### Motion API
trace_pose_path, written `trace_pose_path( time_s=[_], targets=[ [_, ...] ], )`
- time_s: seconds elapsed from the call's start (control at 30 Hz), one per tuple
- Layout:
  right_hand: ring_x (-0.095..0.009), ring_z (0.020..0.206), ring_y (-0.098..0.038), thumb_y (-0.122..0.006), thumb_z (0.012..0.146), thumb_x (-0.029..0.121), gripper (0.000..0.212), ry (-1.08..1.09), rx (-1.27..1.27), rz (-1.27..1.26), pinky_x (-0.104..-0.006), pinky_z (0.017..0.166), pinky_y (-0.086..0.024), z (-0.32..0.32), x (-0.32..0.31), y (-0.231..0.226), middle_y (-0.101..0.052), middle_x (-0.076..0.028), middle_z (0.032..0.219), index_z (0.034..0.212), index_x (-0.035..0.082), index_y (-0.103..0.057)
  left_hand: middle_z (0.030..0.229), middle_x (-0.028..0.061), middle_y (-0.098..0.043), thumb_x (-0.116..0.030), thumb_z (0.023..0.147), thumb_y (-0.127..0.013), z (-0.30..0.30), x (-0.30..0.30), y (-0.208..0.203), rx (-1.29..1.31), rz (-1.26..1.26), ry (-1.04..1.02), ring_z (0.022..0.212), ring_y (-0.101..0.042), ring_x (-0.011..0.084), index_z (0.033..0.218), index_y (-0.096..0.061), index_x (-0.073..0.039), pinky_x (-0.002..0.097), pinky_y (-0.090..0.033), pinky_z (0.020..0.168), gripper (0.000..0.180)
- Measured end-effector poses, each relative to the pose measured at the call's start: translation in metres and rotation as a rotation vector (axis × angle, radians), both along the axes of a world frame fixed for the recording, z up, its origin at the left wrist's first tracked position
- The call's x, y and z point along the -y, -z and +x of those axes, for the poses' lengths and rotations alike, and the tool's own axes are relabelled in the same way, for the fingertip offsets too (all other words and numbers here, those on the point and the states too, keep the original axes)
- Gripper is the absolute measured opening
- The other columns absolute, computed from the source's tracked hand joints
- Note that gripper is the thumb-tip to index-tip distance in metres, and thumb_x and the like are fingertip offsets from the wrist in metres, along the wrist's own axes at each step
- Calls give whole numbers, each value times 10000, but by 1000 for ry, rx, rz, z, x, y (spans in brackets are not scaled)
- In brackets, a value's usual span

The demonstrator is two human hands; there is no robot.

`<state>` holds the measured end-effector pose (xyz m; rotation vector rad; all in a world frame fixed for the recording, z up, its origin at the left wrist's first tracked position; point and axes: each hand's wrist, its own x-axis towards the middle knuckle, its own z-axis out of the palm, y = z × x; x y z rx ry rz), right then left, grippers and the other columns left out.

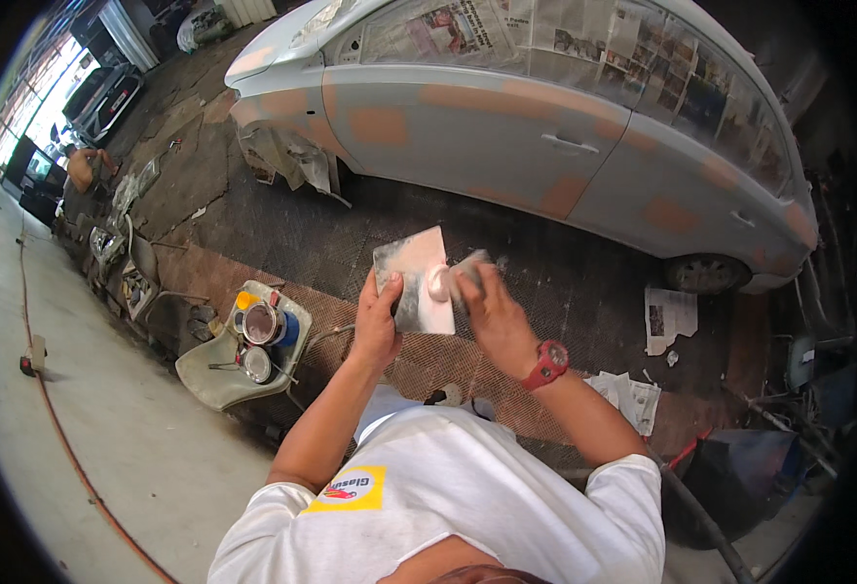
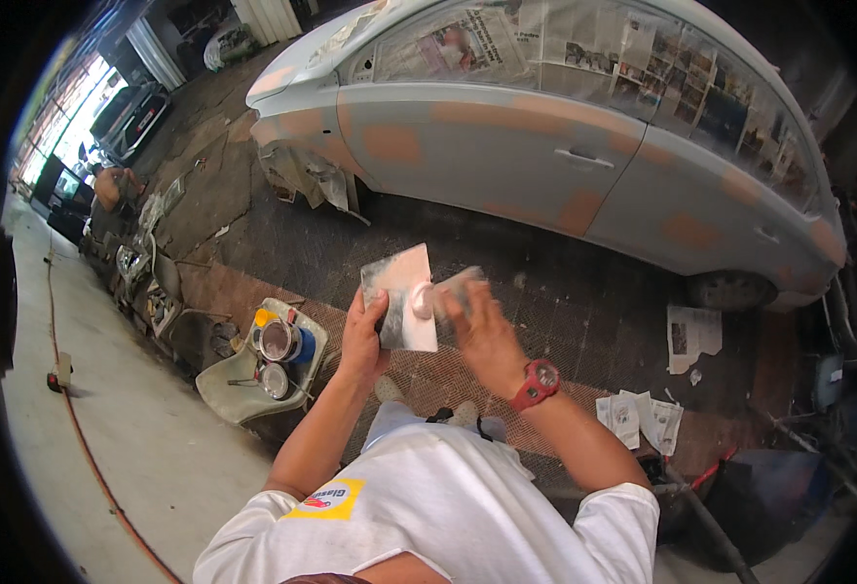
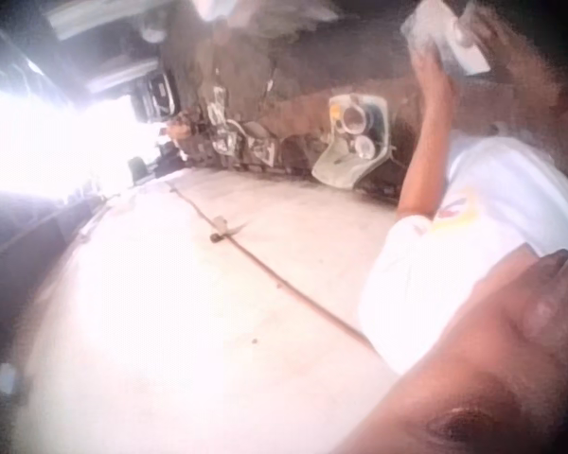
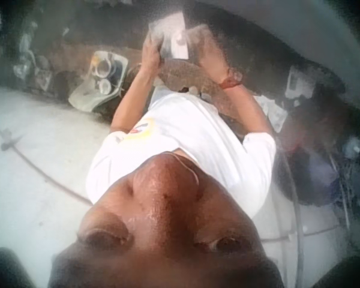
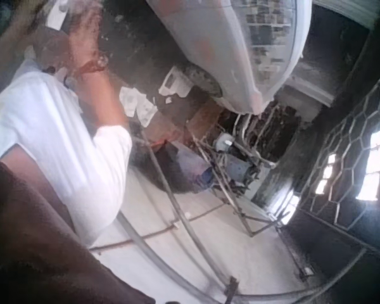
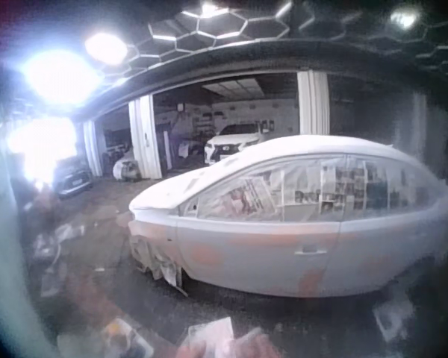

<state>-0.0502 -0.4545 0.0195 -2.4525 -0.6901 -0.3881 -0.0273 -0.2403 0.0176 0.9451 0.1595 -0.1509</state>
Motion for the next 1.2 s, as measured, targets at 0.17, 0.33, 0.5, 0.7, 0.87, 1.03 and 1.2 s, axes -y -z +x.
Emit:
trace_pose_path(
  time_s=[0.17, 0.33, 0.5, 0.7, 0.87, 1.03, 1.2],
  targets=[
    [-399, 1339, -538, -519, 867, -131, 660, 54, -306, 359, -469, 1115, -459, 4, -7, -32, -478, -217, 1423, 1481, 80, -403, 1280, 77, -651, -238, 1077, -564, -6, -4, 5, -125, 10, 121, 1147, -644, 171, 1421, -508, -50, 337, -538, 983, 396],
    [-254, 1253, -595, -562, 929, -47, 557, -75, -806, 1033, -394, 1078, -482, -8, -14, -35, -577, -111, 1367, 1466, 66, -467, 1293, 99, -639, -244, 1083, -544, 10, -11, 3, -47, 8, -129, 1170, -637, 189, 1411, -509, -42, 358, -516, 1016, 387],
    [-140, 1141, -642, -603, 998, 45, 468, -130, -997, 1070, -312, 993, -511, -16, -19, -28, -682, -88, 1232, 1452, -26, -510, 1300, 112, -639, -265, 1089, -544, 13, -7, 4, 78, 180, -236, 1177, -631, 192, 1410, -508, -35, 354, -513, 1025, 396],
    [-165, 1092, -679, -689, 965, 28, 475, -27, -857, 1402, -334, 992, -558, 16, 43, -11, -686, -103, 1236, 1405, -16, -514, 1303, 96, -656, -273, 1037, -619, 4, -26, -7, -145, 59, 221, 1160, -660, 201, 1440, -528, -58, 372, -548, 1000, 466],
    [-207, 1146, -678, -728, 931, 10, 557, -19, -1026, 1349, -358, 1024, -540, 5, 55, 23, -675, -95, 1293, 1431, -28, -485, 1291, 81, -663, -296, 1052, -603, -7, -20, -4, -189, -176, 321, 1149, -670, 176, 1464, -500, -66, 356, -557, 978, 484],
    [-319, 1241, -628, -602, 881, -69, 515, 205, -475, 614, -406, 1056, -504, 9, 32, -38, -639, -143, 1345, 1369, 93, -579, 1363, 61, -608, -323, 1083, -569, -3, -17, -10, -127, 82, 288, 1189, -629, 149, 1508, -435, -64, 329, -526, 1005, 515],
    [-384, 1361, -530, -587, 868, 4, 511, 126, 96, -115, -624, 1182, -334, -10, -15, -23, -609, -144, 1387, 1333, 198, -675, 1356, 76, -609, -299, 1082, -587, 3, 4, 23, 126, 308, 140, 1208, -591, 157, 1509, -433, -42, 321, -468, 1052, 522]
  ],
)
